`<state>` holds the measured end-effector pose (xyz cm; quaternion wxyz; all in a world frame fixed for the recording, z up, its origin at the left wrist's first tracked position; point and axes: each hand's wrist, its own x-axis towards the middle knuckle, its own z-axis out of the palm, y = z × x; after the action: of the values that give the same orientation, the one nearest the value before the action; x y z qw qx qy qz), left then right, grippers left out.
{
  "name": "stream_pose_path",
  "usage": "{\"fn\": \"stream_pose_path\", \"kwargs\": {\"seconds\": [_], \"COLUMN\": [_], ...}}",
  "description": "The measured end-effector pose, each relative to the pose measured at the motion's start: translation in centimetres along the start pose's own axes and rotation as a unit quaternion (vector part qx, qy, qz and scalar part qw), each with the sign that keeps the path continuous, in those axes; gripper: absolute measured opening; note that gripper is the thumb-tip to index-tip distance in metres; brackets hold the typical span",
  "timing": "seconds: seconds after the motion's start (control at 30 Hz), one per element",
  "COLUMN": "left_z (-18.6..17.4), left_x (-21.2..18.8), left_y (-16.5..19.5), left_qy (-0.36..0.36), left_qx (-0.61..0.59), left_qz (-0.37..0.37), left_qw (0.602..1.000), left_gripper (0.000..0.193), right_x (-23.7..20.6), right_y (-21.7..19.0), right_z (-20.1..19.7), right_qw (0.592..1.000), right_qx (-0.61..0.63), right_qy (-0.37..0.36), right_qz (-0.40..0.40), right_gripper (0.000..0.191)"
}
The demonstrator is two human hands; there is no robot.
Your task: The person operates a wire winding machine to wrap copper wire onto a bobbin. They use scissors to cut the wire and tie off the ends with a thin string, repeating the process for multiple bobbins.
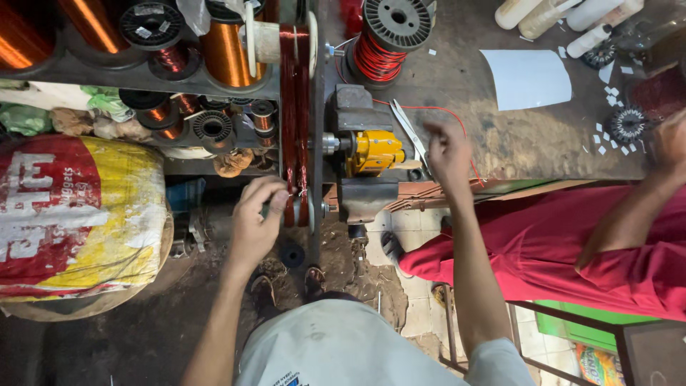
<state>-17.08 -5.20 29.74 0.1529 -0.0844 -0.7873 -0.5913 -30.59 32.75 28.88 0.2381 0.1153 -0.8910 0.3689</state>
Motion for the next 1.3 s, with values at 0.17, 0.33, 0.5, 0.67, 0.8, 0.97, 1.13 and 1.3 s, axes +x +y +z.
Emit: {"fn": "stream_pose_path", "kwargs": {"seconds": [0.17, 0.33, 0.5, 0.67, 0.8, 0.97, 1.13, 1.3], "left_z": [-0.4, 0.2, 0.1, 0.0, 0.0, -0.9, -1.6, -2.1], "left_x": [1.2, 2.3, 2.5, 2.3, 1.9, 2.3, 2.5, 1.3], "left_y": [1.0, 1.4, 1.1, 0.5, -0.1, -0.6, -0.4, -0.1], "left_qy": [-0.039, -0.048, -0.063, -0.070, -0.065, -0.124, -0.158, -0.129], "left_qx": [0.105, 0.081, 0.060, 0.044, 0.048, 0.040, 0.055, -0.010], "left_qz": [-0.024, -0.058, -0.107, -0.114, -0.047, -0.043, -0.093, -0.097], "left_qw": [0.993, 0.994, 0.990, 0.990, 0.996, 0.991, 0.981, 0.987], "left_gripper": [0.031, 0.030, 0.027, 0.025, 0.023, 0.025, 0.031, 0.041], "right_x": [2.6, 2.3, 2.2, 2.2, 2.0, 2.0, 1.9, 1.8], "right_y": [-9.0, -14.6, -16.0, -15.7, -15.4, -15.3, -15.5, -15.6], "right_z": [-0.7, 2.6, 4.0, 3.8, 4.1, 4.2, 4.2, 4.2], "right_qw": [0.989, 0.980, 0.975, 0.978, 0.978, 0.978, 0.979, 0.980], "right_qx": [0.144, 0.106, 0.023, 0.021, 0.016, 0.014, 0.016, 0.011], "right_qy": [-0.017, -0.063, -0.074, -0.104, -0.099, -0.096, -0.095, -0.092], "right_qz": [-0.033, -0.159, -0.208, -0.177, -0.182, -0.184, -0.180, -0.174], "right_gripper": [0.025, 0.025, 0.030, 0.030, 0.029, 0.030, 0.031, 0.030]}}
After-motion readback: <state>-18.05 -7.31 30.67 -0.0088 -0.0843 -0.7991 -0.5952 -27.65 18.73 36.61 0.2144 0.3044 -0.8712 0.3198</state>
